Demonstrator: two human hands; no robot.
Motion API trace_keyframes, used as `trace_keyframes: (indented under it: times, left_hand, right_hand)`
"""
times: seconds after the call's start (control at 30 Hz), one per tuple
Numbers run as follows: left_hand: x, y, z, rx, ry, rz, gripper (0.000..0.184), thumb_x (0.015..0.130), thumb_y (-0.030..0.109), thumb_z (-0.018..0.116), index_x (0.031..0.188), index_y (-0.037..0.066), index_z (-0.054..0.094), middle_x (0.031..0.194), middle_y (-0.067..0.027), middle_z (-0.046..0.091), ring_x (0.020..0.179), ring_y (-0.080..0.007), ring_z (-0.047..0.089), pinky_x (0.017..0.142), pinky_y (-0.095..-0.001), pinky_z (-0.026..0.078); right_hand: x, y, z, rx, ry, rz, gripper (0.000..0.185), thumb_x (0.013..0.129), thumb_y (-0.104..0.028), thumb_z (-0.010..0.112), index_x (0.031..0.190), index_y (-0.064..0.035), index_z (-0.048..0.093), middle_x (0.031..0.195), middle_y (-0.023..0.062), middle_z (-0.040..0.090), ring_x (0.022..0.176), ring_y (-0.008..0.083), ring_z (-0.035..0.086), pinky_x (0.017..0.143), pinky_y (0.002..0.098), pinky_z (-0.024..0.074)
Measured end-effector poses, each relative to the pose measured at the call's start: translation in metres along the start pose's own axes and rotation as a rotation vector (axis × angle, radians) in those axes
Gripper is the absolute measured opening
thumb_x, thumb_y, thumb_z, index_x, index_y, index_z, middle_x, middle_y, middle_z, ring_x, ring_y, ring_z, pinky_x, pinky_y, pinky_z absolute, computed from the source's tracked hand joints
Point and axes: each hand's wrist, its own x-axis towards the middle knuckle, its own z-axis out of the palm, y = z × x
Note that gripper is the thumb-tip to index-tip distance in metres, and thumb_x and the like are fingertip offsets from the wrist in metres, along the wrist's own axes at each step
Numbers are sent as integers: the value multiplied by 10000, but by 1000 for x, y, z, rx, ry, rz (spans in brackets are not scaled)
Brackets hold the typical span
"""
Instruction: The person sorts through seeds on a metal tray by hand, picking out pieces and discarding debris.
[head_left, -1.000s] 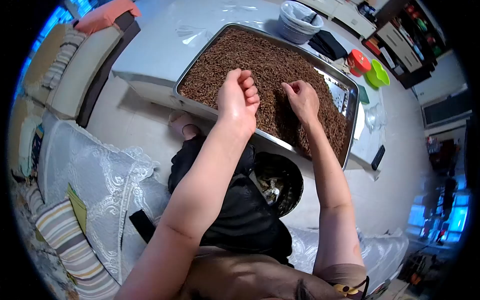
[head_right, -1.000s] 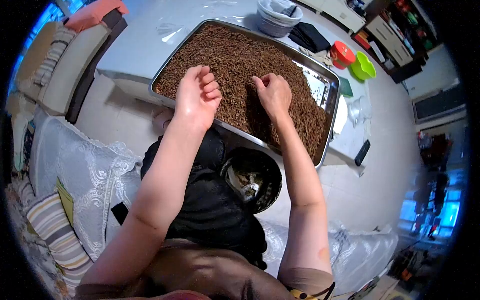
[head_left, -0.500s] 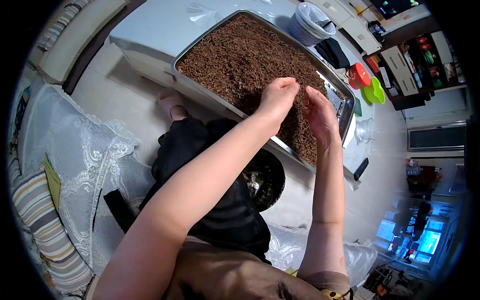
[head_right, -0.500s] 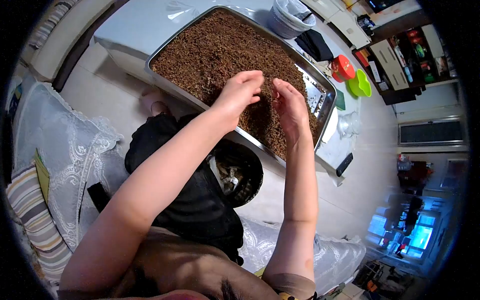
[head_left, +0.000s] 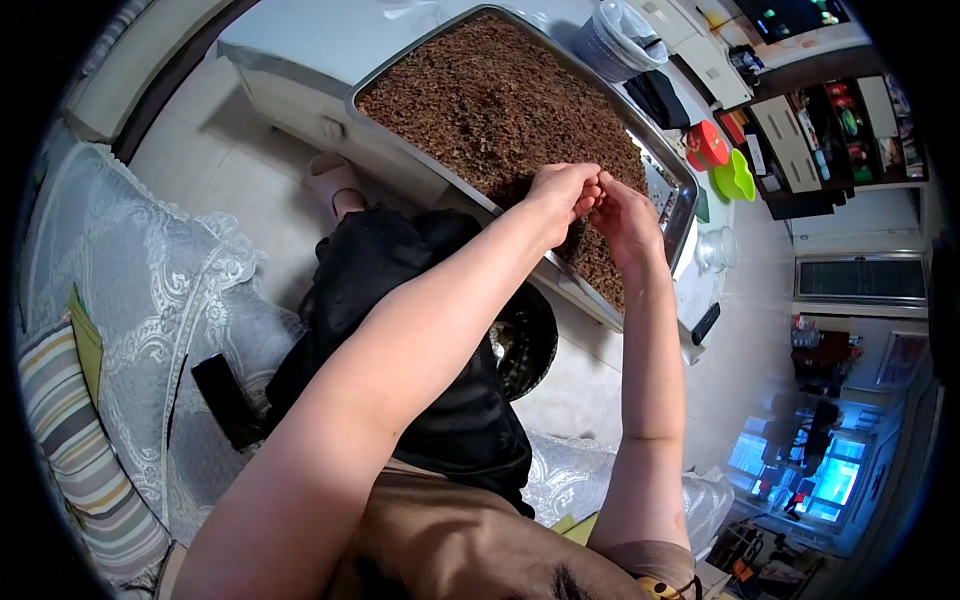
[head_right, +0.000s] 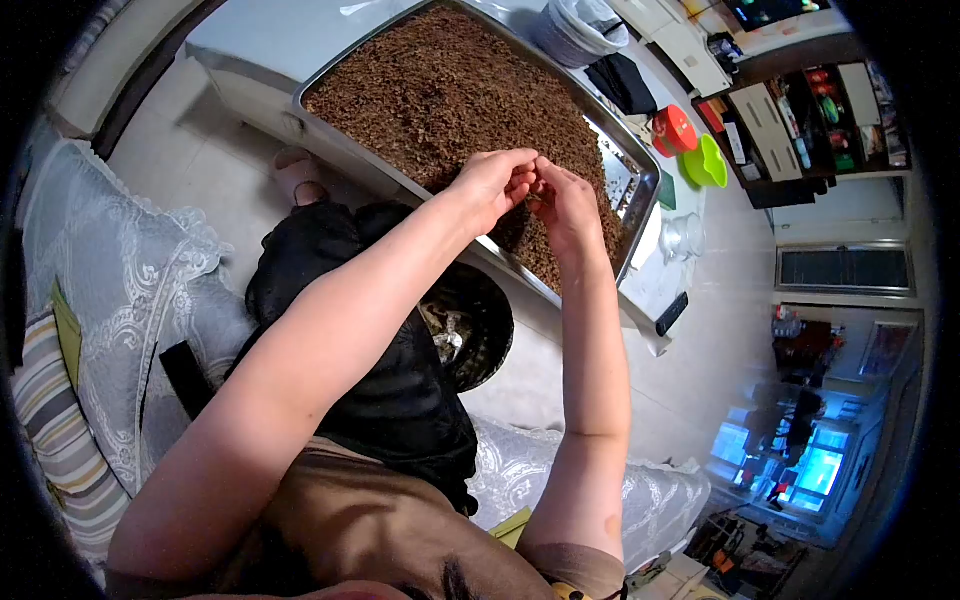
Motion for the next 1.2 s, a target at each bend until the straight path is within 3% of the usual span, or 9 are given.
trace_keyframes:
  times: [0.2,0.3,0.47,0.57,0.77,0.9,0.97,1.07,1.2]
  left_hand:
    - [12,10,-14,108,180,-50,248,950,300,618,989,56,630,901,-36,663,852,-126,631,777,-292,530]
    - [7,8,-10,190,-37,-74,254,971,295,590,1024,50,631,957,-55,675,929,-132,636,829,-301,528]
    - [10,0,-5,375,-99,183,136,951,159,632,957,24,645,854,-53,685,735,-107,648,665,-254,540]
    - [11,1,-5,433,-90,141,116,942,136,631,946,22,654,852,-49,685,720,-109,645,644,-258,537]
    - [21,0,-13,849,77,368,135,905,87,627,978,-9,687,858,-83,717,768,-136,681,641,-289,552]
    - [-1,26,-4,741,58,330,251,896,44,528,1073,5,701,1027,-111,731,1013,-179,673,971,-337,477]
    - [-5,37,-1,569,-38,243,328,912,118,486,1168,30,671,1131,-91,711,1177,-187,596,1139,-395,307]
    - [-28,56,8,479,-67,257,408,932,214,454,1270,42,605,1250,-81,663,1322,-200,472,1193,-492,168]
    - [-44,74,11,379,26,369,449,965,326,447,1305,64,580,1291,-68,638,1302,-210,477,1158,-389,240]
  right_hand:
    - [13,4,-12,149,43,34,183,953,-298,634,909,-121,649,775,-22,597,737,102,550,678,266,435]
    - [13,3,-9,157,88,-7,197,968,-305,619,916,-117,646,785,-19,592,730,102,540,696,259,436]
    - [31,19,-14,193,-55,-54,171,950,-283,643,904,-119,656,794,-24,602,734,96,544,676,253,415]
    - [28,19,-7,208,13,-74,206,970,-265,617,904,-72,645,791,1,603,719,106,550,687,275,448]
    - [-7,-9,-2,178,187,-189,171,1000,-199,574,965,-37,619,876,42,660,672,107,579,626,236,484]
    - [-52,-3,-14,-227,-67,-148,132,987,-170,597,997,-40,615,895,38,667,730,106,605,661,260,507]
    - [-81,1,-15,-431,-223,-48,129,975,-166,615,1001,-41,627,897,27,667,771,115,622,680,277,519]
    - [-111,14,-18,-999,-356,-122,153,916,-159,683,951,-10,682,889,70,669,859,181,658,726,314,528]
    - [-113,10,-17,-1134,-253,-221,127,882,-114,701,954,-9,689,899,119,668,844,220,670,715,339,523]
